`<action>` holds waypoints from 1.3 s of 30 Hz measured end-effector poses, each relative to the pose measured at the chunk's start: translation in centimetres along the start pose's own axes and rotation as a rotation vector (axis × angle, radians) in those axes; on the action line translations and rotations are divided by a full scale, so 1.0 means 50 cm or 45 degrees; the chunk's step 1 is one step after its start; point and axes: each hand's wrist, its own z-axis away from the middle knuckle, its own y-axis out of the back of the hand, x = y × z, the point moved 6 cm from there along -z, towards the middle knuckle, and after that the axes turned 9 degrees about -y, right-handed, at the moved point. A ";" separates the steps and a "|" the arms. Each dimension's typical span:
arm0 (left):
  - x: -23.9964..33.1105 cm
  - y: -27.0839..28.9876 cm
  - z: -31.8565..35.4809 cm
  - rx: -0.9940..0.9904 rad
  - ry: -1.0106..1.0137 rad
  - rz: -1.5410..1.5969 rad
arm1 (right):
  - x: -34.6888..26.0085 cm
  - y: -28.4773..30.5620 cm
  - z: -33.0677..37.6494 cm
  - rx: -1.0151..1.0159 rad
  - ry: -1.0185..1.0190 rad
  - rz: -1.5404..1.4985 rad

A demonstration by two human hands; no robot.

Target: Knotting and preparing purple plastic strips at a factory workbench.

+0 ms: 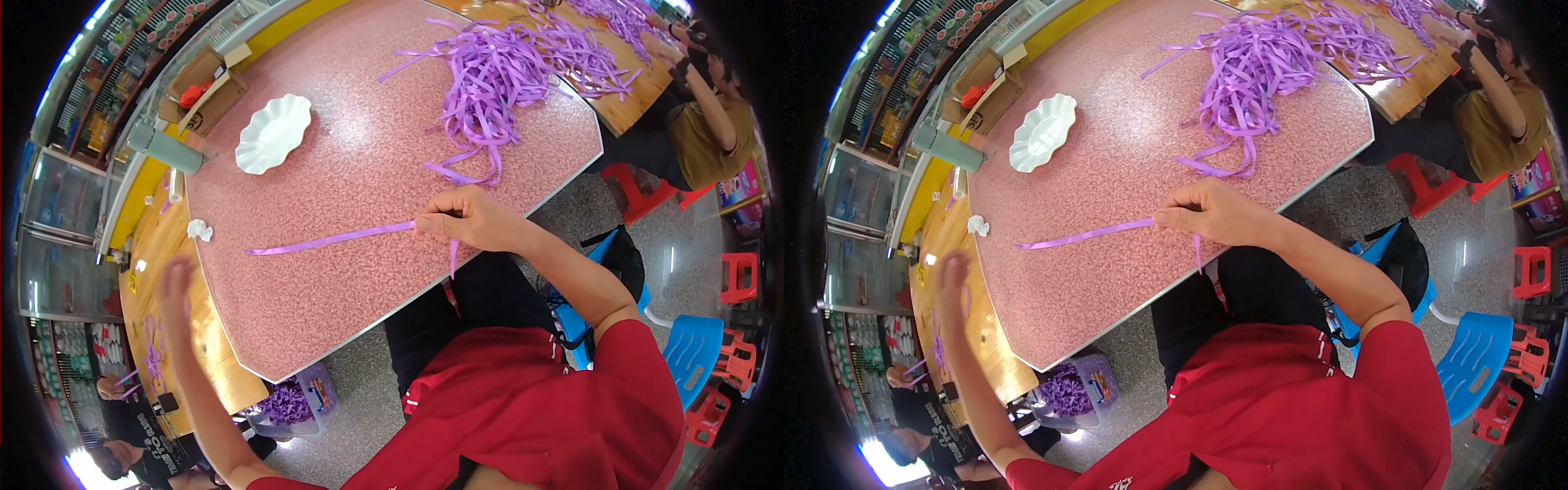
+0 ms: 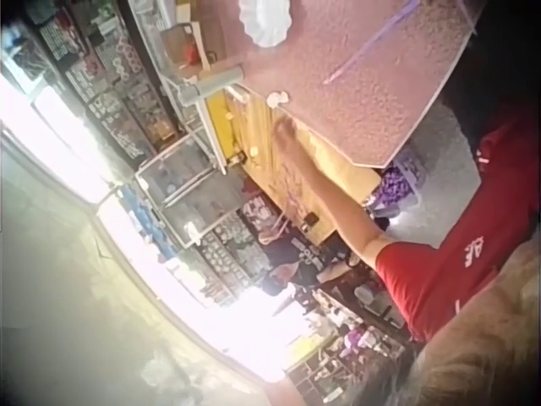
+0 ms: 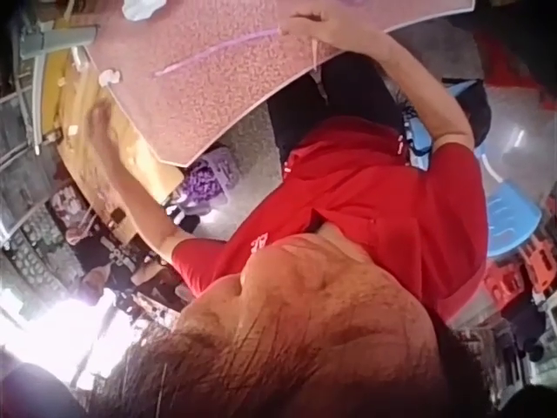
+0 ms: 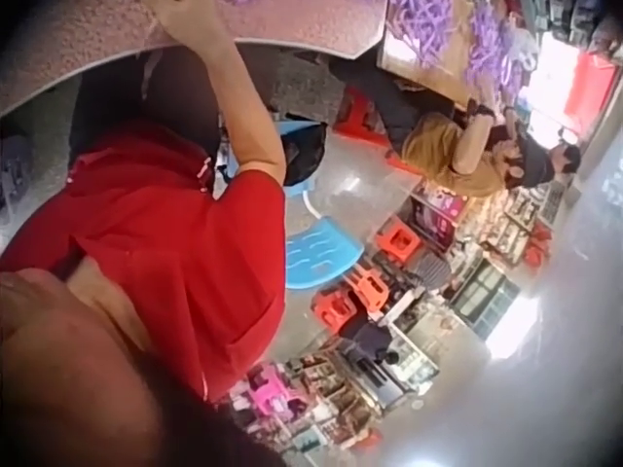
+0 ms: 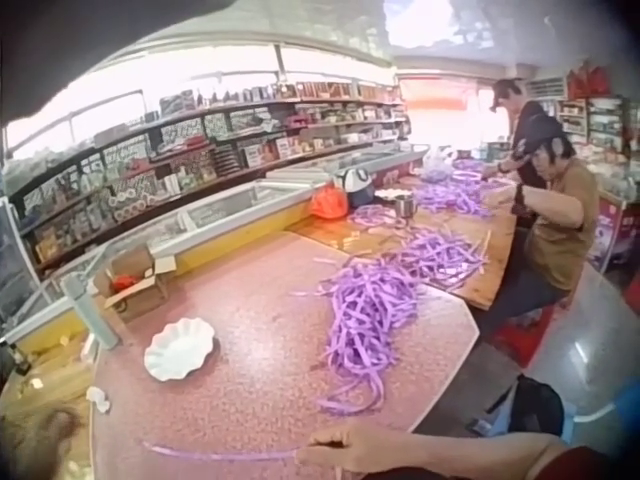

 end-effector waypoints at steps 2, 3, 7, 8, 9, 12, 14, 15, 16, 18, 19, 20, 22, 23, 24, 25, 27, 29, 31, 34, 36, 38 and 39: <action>0.119 -0.238 0.045 -0.311 -0.095 0.081 | -0.018 -0.007 0.004 0.004 0.095 -0.113; 0.135 -0.321 0.073 -0.439 -0.074 0.229 | -0.032 -0.013 0.004 -0.008 0.104 -0.115; 0.260 -0.577 0.188 -0.742 0.008 0.703 | -0.087 -0.019 0.024 0.050 0.269 -0.200; 0.270 -0.605 0.194 -0.747 0.002 0.710 | -0.098 -0.014 0.031 0.084 0.316 -0.189; 0.267 -0.636 0.201 -0.778 0.124 0.852 | -0.098 -0.010 0.034 0.091 0.312 -0.185; 0.260 -0.668 0.211 -0.903 0.260 1.003 | -0.094 0.005 0.045 0.110 0.303 -0.198; 0.264 -0.675 0.218 -1.001 0.273 1.010 | -0.090 0.018 0.051 0.119 0.302 -0.153; 0.262 -0.672 0.221 -0.967 0.357 1.051 | -0.086 0.020 0.054 0.121 0.302 -0.156; 0.258 -0.669 0.223 -0.931 0.440 1.090 | -0.085 0.020 0.058 0.097 0.338 -0.172; 0.251 -0.663 0.218 -0.858 0.448 1.093 | -0.084 0.025 0.064 0.071 0.375 -0.193; 0.245 -0.656 0.214 -0.783 0.454 1.097 | -0.092 0.026 0.069 0.056 0.445 -0.022; 0.241 -0.653 0.212 -0.781 0.457 1.094 | -0.097 0.022 0.073 0.042 0.513 0.150; 0.238 -0.642 0.203 -0.740 0.352 0.958 | -0.088 0.020 0.074 0.076 0.513 0.178; 0.238 -0.639 0.203 -0.737 0.353 0.955 | -0.083 0.020 0.074 0.111 0.512 0.209; 0.244 -0.634 0.199 -0.721 0.252 0.876 | -0.079 0.019 0.074 0.109 0.512 0.207; 0.251 -0.629 0.196 -0.704 0.152 0.796 | -0.077 0.021 0.075 0.164 0.532 0.246; 0.260 -0.625 0.193 -0.669 0.122 0.768 | -0.076 0.022 0.081 0.215 0.551 0.284; 0.261 -0.621 0.191 -0.634 0.093 0.742 | -0.087 0.016 0.094 0.268 0.650 0.482; 0.256 -0.619 0.191 -0.611 0.130 0.782 | -0.087 0.012 0.098 0.275 0.573 0.428; 0.260 -0.623 0.195 -0.665 0.144 0.784 | -0.076 0.014 0.097 0.317 0.549 0.317; 0.254 -0.625 0.197 -0.670 0.164 0.809 | -0.078 0.016 0.102 0.347 0.604 0.258; 0.250 -0.623 0.199 -0.669 0.185 0.831 | -0.080 0.013 0.103 0.304 0.526 0.208; 0.252 -0.624 0.200 -0.693 0.170 0.798 | -0.081 0.013 0.105 0.304 0.525 0.209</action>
